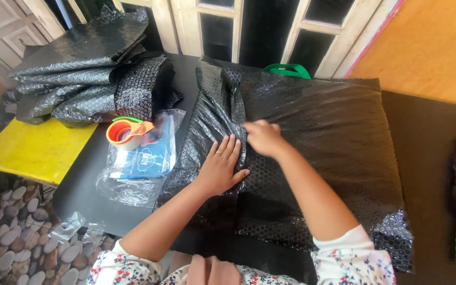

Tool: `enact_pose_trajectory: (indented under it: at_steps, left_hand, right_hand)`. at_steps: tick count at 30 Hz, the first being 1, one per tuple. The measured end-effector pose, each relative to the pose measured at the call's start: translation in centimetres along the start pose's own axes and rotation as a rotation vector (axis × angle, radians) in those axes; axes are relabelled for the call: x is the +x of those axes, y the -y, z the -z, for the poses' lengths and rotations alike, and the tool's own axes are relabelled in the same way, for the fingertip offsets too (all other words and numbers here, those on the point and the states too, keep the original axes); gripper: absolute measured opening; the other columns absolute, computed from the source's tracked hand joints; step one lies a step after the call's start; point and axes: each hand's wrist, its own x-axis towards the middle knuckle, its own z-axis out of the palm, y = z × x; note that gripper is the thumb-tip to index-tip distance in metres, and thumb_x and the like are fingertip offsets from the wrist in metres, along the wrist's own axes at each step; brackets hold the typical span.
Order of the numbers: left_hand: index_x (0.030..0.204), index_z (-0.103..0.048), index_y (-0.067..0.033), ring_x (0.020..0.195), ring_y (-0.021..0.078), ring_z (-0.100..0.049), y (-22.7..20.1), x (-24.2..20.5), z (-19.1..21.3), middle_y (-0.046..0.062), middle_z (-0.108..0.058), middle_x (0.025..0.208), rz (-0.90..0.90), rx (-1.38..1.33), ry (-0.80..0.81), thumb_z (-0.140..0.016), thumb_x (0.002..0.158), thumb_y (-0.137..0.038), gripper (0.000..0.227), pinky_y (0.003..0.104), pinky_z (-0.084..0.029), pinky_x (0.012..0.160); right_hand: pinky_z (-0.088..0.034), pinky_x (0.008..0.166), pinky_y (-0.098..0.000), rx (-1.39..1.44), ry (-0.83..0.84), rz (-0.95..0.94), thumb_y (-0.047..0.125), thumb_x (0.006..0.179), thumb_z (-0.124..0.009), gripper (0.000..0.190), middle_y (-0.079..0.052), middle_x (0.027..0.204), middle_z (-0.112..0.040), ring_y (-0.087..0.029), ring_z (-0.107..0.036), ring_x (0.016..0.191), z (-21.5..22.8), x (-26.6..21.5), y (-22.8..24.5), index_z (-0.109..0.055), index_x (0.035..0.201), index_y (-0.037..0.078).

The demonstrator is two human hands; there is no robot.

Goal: A person is wrapping a green tote bag in a large sheet of black bubble wrap for packaging.

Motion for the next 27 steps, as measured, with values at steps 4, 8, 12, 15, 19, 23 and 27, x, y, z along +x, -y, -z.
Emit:
enact_pose_trajectory:
  at_steps: [4, 8, 12, 15, 19, 23, 27]
  left_hand:
    - [0.162, -0.023, 0.0003, 0.156, 0.0392, -0.019, -0.3, -0.2, -0.1, 0.024, -0.023, 0.168, -0.004, 0.019, -0.029, -0.041, 0.101, -0.066, 0.092, 0.058, -0.013, 0.125]
    - [0.161, -0.023, 0.0013, 0.155, 0.0407, -0.02, -0.6, -0.3, 0.5, 0.025, -0.024, 0.167, 0.001, 0.019, -0.016, -0.045, 0.099, -0.065, 0.093, 0.058, -0.013, 0.126]
    - [0.16, -0.027, 0.0018, 0.154, 0.0412, -0.023, -0.4, -0.4, -0.6, 0.026, -0.027, 0.166, -0.019, 0.02, -0.125, -0.051, 0.096, -0.063, 0.094, 0.058, -0.016, 0.124]
    - [0.159, -0.028, 0.0039, 0.154, 0.0437, -0.023, -0.3, -0.3, 0.1, 0.029, -0.028, 0.164, -0.031, -0.033, -0.12, -0.05, 0.097, -0.062, 0.094, 0.06, -0.016, 0.123]
    - [0.16, -0.024, 0.0034, 0.156, 0.0427, -0.016, -0.2, -0.4, 0.5, 0.028, -0.021, 0.167, -0.028, -0.094, -0.052, -0.046, 0.098, -0.063, 0.094, 0.06, -0.01, 0.124]
    - [0.16, -0.023, 0.0036, 0.156, 0.0432, -0.014, -0.3, -0.3, 0.4, 0.029, -0.02, 0.167, -0.026, -0.143, -0.041, -0.048, 0.098, -0.061, 0.093, 0.06, -0.006, 0.124]
    - [0.161, -0.024, 0.0025, 0.156, 0.0427, -0.014, -0.4, -0.2, -0.1, 0.028, -0.02, 0.167, -0.027, -0.146, -0.052, -0.049, 0.098, -0.06, 0.093, 0.06, -0.007, 0.124]
  right_hand:
    - [-0.044, 0.102, -0.0494, 0.898, -0.064, -0.262, 0.042, 0.093, -0.053, 0.063, -0.025, 0.134, -0.064, -0.037, -0.061, 0.116, 3.4, 3.6, -0.2, -0.061, 0.14, 0.001]
    - [-0.057, 0.074, -0.039, 0.92, -0.11, -0.491, 0.054, 0.083, -0.078, 0.065, -0.016, 0.118, -0.074, -0.027, -0.076, 0.092, 4.8, 8.6, 0.8, -0.07, 0.13, 0.009]
    - [-0.064, 0.075, -0.0467, 1.06, -0.273, -0.567, 0.039, 0.069, -0.094, 0.066, -0.019, 0.118, -0.074, -0.035, -0.075, 0.102, 1.5, 15.9, 1.8, -0.074, 0.122, 0.006]
    - [-0.054, 0.101, -0.0504, 1.244, -0.314, -0.6, 0.031, 0.074, -0.093, 0.068, -0.019, 0.14, -0.063, -0.034, -0.06, 0.13, 1.3, 19.1, 3.1, -0.068, 0.134, 0.012]
    - [-0.063, 0.086, -0.0302, 1.103, -0.545, -0.268, 0.008, 0.077, -0.085, 0.073, -0.014, 0.126, -0.071, -0.022, -0.071, 0.105, 1.6, 20.8, 2.9, -0.059, 0.143, 0.024]
    - [-0.054, 0.104, -0.0515, 0.914, -0.792, -0.081, -0.008, 0.082, -0.075, 0.066, -0.021, 0.141, -0.061, -0.044, -0.061, 0.126, 7.0, 16.2, 5.6, -0.061, 0.14, 0.021]
    - [-0.059, 0.096, -0.0434, 0.694, -0.882, -0.162, -0.005, 0.082, -0.076, 0.059, -0.011, 0.131, -0.068, -0.036, -0.069, 0.116, 4.2, 17.3, -2.2, -0.066, 0.134, 0.021]
